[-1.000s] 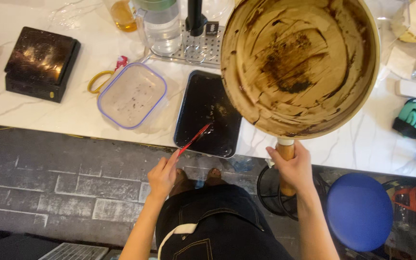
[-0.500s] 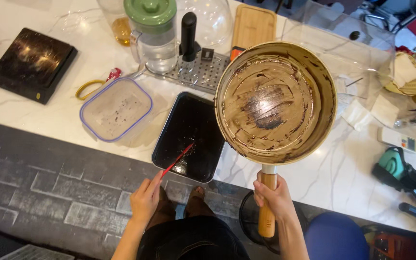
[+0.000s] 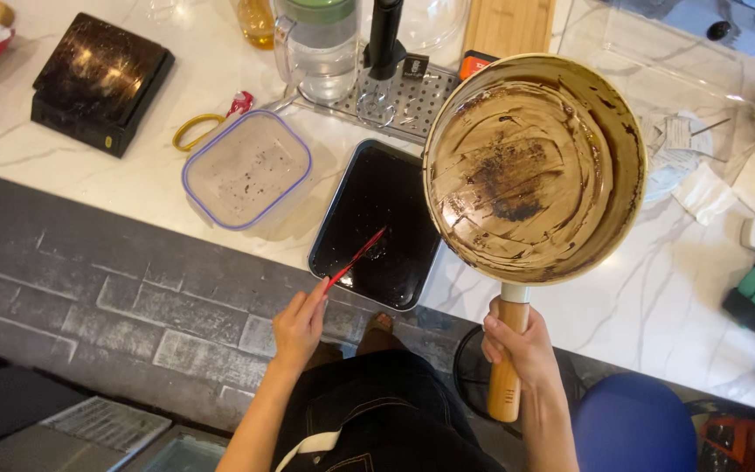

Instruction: The person uses a red silicone spatula to scrape a thick, dark brown paste from the inside of a white saucepan into a rectangular metal tray. The person repeatedly scrapes the pan's bottom and sides to transfer the remaining paste.

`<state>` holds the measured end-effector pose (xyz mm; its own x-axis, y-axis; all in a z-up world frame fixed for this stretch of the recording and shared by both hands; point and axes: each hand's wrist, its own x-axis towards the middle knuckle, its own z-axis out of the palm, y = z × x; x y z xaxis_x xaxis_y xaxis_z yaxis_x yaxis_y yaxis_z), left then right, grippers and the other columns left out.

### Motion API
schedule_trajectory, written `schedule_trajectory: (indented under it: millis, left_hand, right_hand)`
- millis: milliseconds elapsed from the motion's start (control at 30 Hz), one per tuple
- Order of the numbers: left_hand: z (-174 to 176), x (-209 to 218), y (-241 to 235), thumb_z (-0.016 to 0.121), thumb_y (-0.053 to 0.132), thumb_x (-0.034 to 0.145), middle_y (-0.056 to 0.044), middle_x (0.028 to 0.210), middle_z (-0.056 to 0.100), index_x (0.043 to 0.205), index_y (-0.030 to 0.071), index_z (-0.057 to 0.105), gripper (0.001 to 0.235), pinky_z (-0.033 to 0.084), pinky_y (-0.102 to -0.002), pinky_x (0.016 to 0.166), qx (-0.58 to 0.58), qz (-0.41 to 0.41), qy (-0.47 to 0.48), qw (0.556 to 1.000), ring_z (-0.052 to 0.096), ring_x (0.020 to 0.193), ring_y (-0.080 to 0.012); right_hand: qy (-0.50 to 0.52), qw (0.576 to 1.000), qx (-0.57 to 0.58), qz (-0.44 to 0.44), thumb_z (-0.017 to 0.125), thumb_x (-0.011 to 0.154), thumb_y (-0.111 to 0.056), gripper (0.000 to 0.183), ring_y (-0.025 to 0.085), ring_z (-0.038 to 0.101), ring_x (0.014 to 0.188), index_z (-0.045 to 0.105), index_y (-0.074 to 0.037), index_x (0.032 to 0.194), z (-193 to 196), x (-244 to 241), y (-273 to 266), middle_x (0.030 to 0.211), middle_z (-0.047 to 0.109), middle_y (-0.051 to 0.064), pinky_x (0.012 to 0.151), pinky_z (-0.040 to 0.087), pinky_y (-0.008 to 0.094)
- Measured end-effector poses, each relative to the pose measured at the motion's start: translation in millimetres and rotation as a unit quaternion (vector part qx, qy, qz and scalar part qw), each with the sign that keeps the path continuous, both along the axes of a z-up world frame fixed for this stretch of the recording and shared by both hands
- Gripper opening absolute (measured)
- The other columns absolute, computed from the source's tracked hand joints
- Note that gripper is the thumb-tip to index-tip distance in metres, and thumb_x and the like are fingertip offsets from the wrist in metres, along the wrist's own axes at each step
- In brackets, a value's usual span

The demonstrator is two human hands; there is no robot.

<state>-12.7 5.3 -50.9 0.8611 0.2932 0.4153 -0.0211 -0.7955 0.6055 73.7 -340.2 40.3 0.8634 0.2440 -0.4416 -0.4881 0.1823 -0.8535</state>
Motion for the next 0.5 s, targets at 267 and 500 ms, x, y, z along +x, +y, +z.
schedule_trajectory:
  millis: [267,500]
  left_hand:
    - [25,-3,20,0.07,0.008,0.095,-0.005,0.079,0.067,0.122,0.017,0.075,0.029,0.048,-0.03,0.056,-0.08,-0.003,-0.02,0.997,0.061,0.06,-0.0162]
    - [157,58,55,0.07,0.017,0.095,-0.006,0.071,0.071,0.113,0.012,0.078,0.021,0.045,-0.029,0.051,-0.14,-0.083,0.079,0.984,0.057,0.052,-0.0114]
  right_hand:
    - [-0.009,0.986,-0.163,-0.023,0.077,0.084,-0.011,0.022,0.014,0.051,0.043,0.058,-0.003,0.091,-7,-13,23,0.06,0.056,0.004,0.043,0.041,0.03]
    - [-0.063,0.971,-0.231,0.018,0.081,0.082,-0.014,0.026,0.012,0.056,0.048,0.058,-0.004,0.088,-18,-22,30,0.062,0.059,0.002,0.046,0.048,0.03]
